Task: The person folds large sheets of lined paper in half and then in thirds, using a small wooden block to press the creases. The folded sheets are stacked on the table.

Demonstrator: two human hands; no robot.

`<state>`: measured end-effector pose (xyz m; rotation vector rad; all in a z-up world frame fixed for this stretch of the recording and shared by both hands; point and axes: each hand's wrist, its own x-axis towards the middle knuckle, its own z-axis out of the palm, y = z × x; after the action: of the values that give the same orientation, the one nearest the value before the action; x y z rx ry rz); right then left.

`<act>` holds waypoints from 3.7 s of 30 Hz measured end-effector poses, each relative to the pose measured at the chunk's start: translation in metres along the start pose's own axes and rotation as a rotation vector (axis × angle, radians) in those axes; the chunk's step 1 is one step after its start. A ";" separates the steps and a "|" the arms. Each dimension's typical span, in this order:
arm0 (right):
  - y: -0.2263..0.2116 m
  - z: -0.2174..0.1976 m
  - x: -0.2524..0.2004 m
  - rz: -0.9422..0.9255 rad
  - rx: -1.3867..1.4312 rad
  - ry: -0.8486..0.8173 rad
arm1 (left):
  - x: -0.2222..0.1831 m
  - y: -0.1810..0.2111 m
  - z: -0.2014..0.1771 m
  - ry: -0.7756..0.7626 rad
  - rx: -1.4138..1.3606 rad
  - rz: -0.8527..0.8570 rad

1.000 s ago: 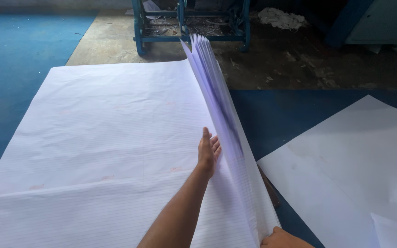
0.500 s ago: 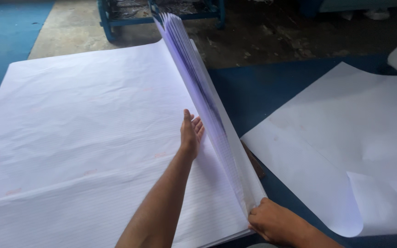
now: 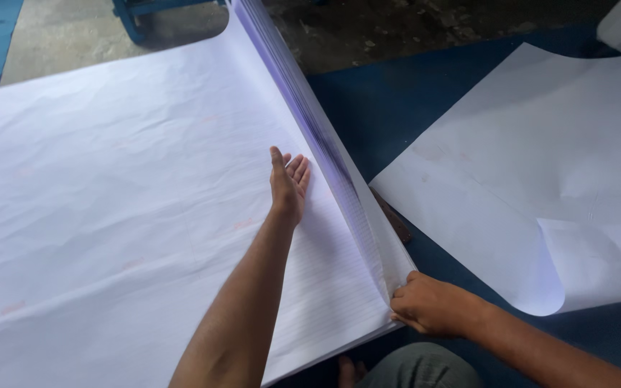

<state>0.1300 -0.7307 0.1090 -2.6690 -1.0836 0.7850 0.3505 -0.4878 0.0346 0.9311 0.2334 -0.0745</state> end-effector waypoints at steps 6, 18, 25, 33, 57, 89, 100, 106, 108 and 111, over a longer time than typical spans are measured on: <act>-0.010 -0.007 0.000 0.039 0.028 0.014 | -0.003 0.004 -0.001 -0.014 -0.001 -0.025; 0.005 -0.002 -0.009 -0.109 0.042 0.108 | 0.002 0.000 -0.002 -0.035 -0.046 -0.014; 0.012 0.006 -0.006 -0.181 -0.038 0.101 | 0.009 -0.003 -0.008 -0.010 -0.057 -0.032; 0.004 -0.001 0.000 -0.096 -0.046 -0.018 | 0.005 -0.006 -0.006 -0.045 0.009 0.016; -0.005 -0.007 0.003 -0.015 -0.045 -0.071 | -0.015 0.002 0.004 -0.077 0.385 0.150; -0.008 -0.010 0.007 0.012 -0.019 -0.111 | -0.016 -0.011 0.005 -0.104 0.746 0.275; -0.009 -0.011 0.009 0.058 -0.017 -0.179 | -0.019 -0.007 0.004 -0.144 0.638 0.207; -0.007 -0.009 0.008 0.009 -0.025 -0.131 | -0.021 -0.006 0.006 -0.092 0.713 0.322; -0.007 -0.009 0.009 0.011 -0.039 -0.136 | -0.019 -0.007 0.006 -0.102 0.725 0.336; -0.007 -0.009 0.010 0.018 -0.046 -0.148 | -0.018 -0.008 0.006 -0.123 0.714 0.252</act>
<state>0.1365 -0.7188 0.1151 -2.6986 -1.1258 0.9863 0.3329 -0.4980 0.0352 1.6533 -0.0380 0.0223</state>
